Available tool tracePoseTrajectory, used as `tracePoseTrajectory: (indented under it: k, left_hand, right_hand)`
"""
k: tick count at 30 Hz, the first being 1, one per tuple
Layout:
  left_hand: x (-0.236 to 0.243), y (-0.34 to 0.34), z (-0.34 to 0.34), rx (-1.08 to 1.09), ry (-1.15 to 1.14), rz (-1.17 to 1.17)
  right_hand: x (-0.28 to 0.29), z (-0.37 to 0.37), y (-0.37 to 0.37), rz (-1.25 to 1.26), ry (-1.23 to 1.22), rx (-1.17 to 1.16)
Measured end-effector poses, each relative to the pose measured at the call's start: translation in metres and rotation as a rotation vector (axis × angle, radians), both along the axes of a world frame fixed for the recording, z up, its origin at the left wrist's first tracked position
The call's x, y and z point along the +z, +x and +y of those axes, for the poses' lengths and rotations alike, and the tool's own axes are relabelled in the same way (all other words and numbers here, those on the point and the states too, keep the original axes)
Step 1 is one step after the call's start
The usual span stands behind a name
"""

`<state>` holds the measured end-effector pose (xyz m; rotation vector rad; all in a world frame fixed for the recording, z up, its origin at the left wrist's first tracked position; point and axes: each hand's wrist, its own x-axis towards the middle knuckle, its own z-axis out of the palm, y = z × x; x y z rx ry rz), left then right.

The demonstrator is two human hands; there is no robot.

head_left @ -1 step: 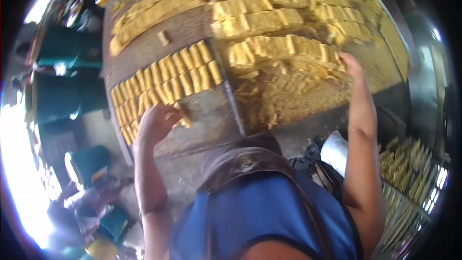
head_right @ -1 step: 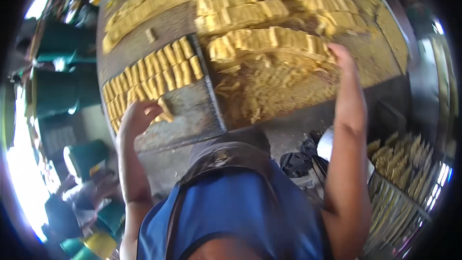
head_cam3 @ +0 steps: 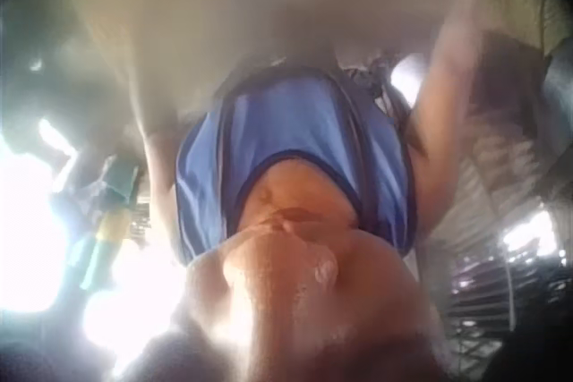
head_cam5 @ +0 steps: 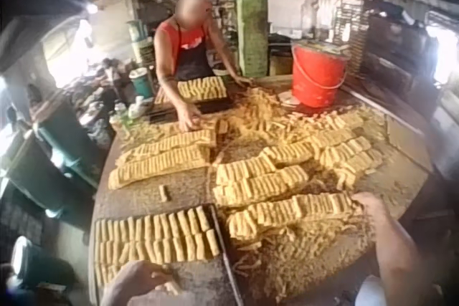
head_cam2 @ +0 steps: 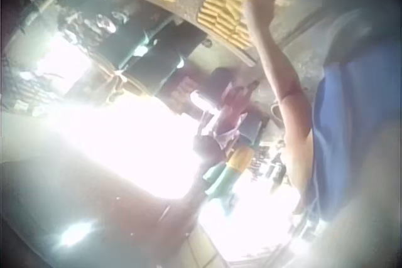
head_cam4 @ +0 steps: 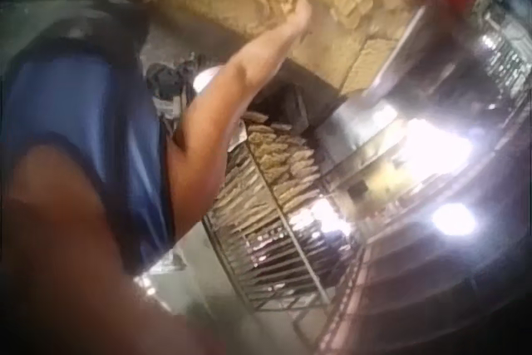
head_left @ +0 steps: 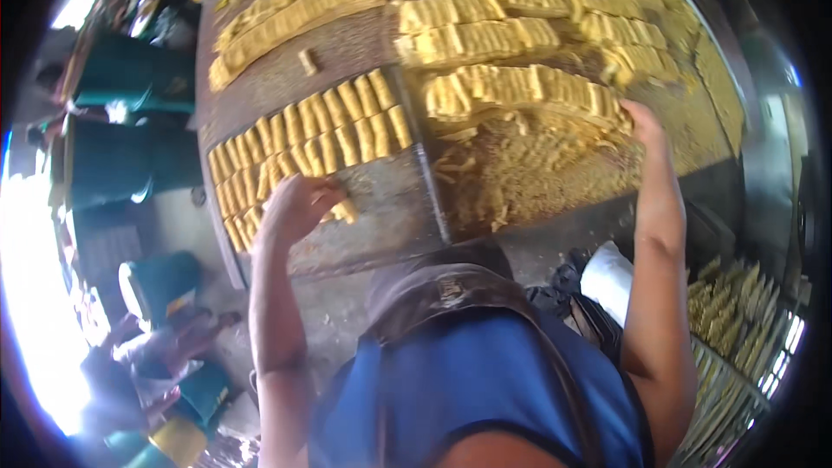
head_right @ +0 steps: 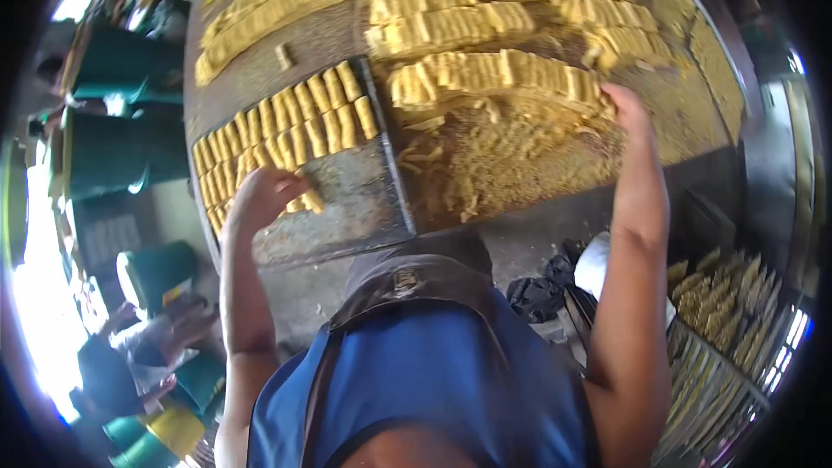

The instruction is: The person arranges cut dough sticks from the table onto baking trays by hand, setting aside filled trays and placing empty trays on the table to continue arranging more dough sticks.

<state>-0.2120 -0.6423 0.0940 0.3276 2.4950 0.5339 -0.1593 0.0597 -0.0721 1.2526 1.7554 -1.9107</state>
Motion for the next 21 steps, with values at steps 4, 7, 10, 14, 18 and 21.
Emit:
tracePoseTrajectory:
  k: [4,7,10,14,18,21]
  left_hand:
    - [-0.071,0.002,-0.013,-0.058,0.122,0.502]
    - [-0.085,0.025,-0.023,-0.119,0.149,0.735]
    - [-0.073,0.046,-0.014,-0.233,0.180,0.579]
    - [-0.089,0.037,-0.038,-0.266,0.224,0.599]
    - [-0.108,0.035,-0.044,-0.269,0.299,0.640]
    - [-0.114,0.033,-0.050,-0.291,0.376,0.657]
  right_hand:
    - [0.002,-0.007,0.009,0.048,0.264,-0.073]
    - [0.008,-0.011,0.031,0.155,0.365,-0.196]
    - [0.024,-0.028,0.052,0.359,0.199,-0.417]
    - [0.064,-0.173,0.041,0.679,0.340,-0.154]
    - [0.092,-0.392,0.011,0.412,-0.108,0.298]
    - [0.067,-0.506,0.004,0.355,-0.195,0.328]
